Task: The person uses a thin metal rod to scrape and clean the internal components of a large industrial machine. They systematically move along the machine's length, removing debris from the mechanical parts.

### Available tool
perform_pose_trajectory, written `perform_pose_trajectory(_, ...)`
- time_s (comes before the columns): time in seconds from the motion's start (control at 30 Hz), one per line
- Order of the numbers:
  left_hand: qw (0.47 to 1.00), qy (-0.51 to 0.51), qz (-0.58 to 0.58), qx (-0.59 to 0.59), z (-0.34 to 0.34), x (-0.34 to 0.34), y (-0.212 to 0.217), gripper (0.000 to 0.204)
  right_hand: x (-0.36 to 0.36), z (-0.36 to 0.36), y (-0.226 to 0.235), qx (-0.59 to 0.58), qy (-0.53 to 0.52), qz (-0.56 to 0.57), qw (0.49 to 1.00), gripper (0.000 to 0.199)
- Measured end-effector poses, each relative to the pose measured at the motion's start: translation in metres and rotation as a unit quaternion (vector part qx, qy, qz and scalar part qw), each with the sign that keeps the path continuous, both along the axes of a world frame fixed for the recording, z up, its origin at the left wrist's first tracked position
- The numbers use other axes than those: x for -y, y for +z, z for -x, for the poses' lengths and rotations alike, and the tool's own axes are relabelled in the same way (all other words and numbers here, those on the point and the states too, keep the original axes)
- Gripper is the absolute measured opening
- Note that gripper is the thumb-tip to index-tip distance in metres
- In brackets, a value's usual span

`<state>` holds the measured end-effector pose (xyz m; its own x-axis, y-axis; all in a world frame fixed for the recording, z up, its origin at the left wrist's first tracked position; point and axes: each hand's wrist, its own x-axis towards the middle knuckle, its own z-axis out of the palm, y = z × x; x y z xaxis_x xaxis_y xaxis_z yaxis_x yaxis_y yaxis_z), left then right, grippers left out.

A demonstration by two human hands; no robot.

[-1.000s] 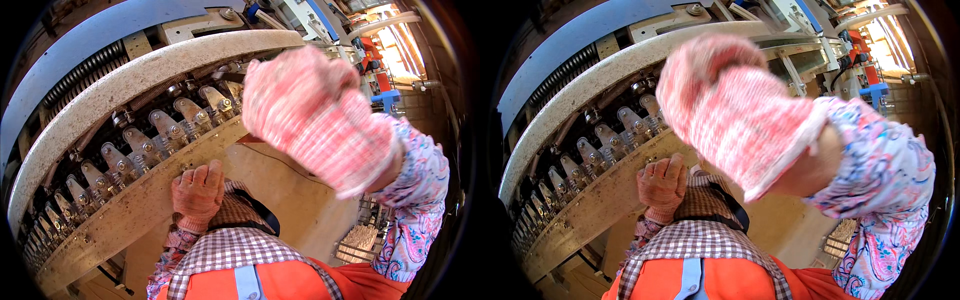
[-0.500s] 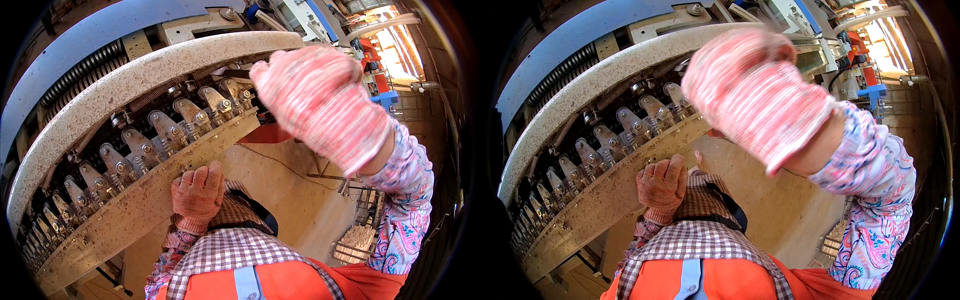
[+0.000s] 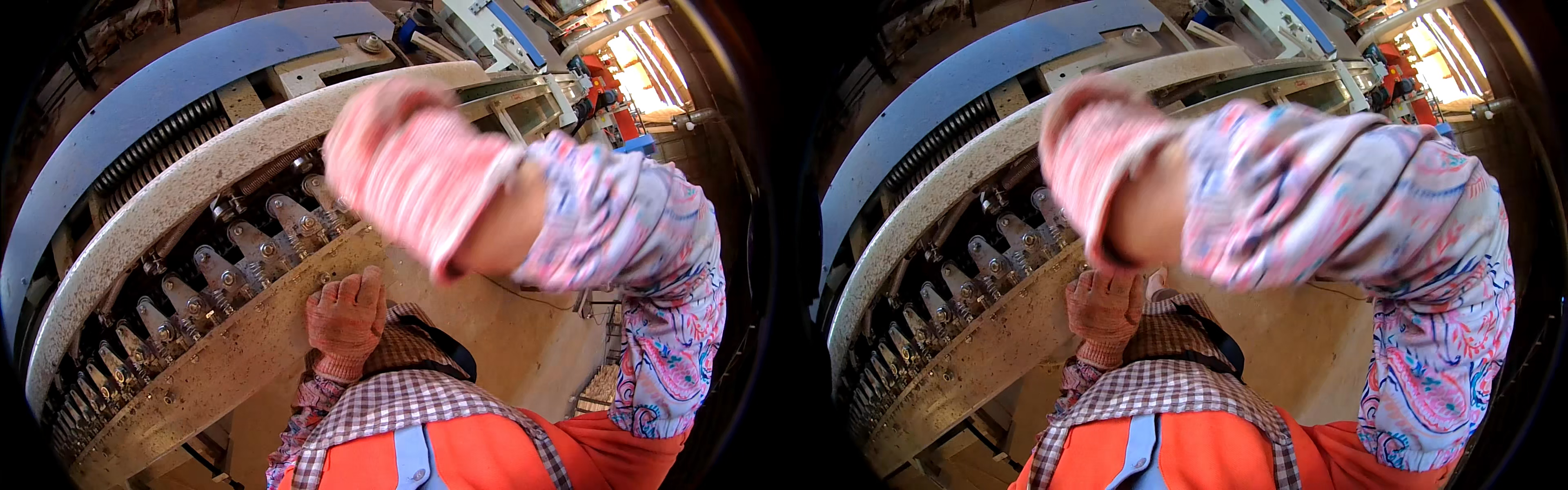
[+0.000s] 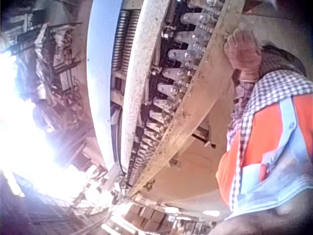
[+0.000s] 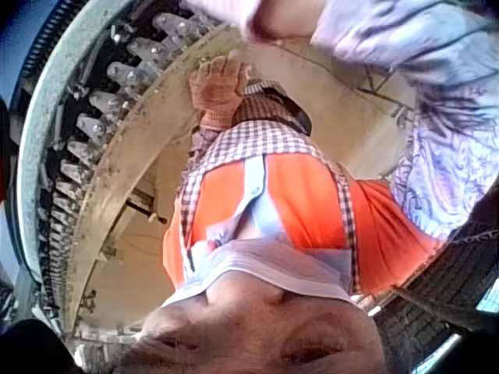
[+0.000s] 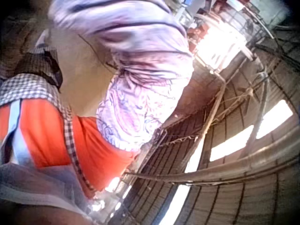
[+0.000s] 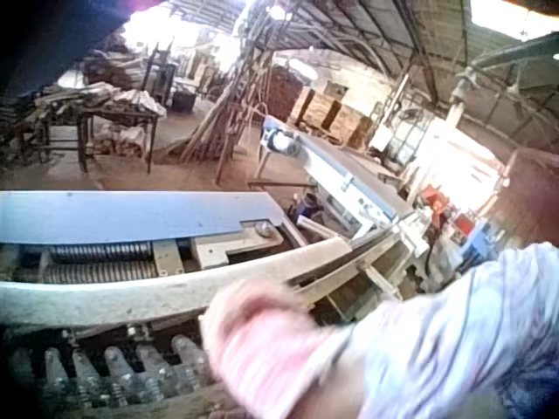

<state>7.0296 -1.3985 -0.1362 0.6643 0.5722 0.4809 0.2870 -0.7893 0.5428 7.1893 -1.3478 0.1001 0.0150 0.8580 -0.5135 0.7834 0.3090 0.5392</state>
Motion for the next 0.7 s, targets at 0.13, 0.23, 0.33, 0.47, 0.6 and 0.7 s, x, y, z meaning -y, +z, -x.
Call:
perform_pose_trajectory(0.13, 1.000, -0.003, 0.009, 0.024, -0.001, -0.001, 0.003, 0.024, 0.007, -0.010, 0.016, 0.055, -0.075, -0.058, 0.994, 0.029)
perform_pose_trajectory(0.23, 1.000, -0.001, 0.012, 0.024, 0.001, -0.006, 0.005, 0.022, 0.003, -0.017, 0.016, 0.073, -0.106, -0.095, 0.987, 0.023)
perform_pose_trajectory(0.33, 0.999, -0.018, 0.016, 0.028, -0.002, 0.001, 0.007, 0.022, 0.000, -0.019, 0.018, 0.079, -0.295, 0.000, 0.952, 0.015)
perform_pose_trajectory(0.47, 1.000, -0.014, 0.015, 0.011, 0.001, -0.004, 0.010, 0.022, 0.043, -0.029, 0.014, 0.045, -0.178, -0.109, 0.977, 0.020)
perform_pose_trajectory(0.6, 0.999, -0.037, 0.040, 0.005, -0.001, -0.004, 0.010, 0.023, 0.097, -0.027, 0.010, -0.021, -0.204, -0.170, 0.964, 0.012)
perform_pose_trajectory(0.7, 0.998, -0.052, 0.044, 0.013, 0.003, -0.008, 0.012, 0.024, 0.141, -0.016, -0.011, 0.148, -0.050, -0.200, 0.967, 0.027)
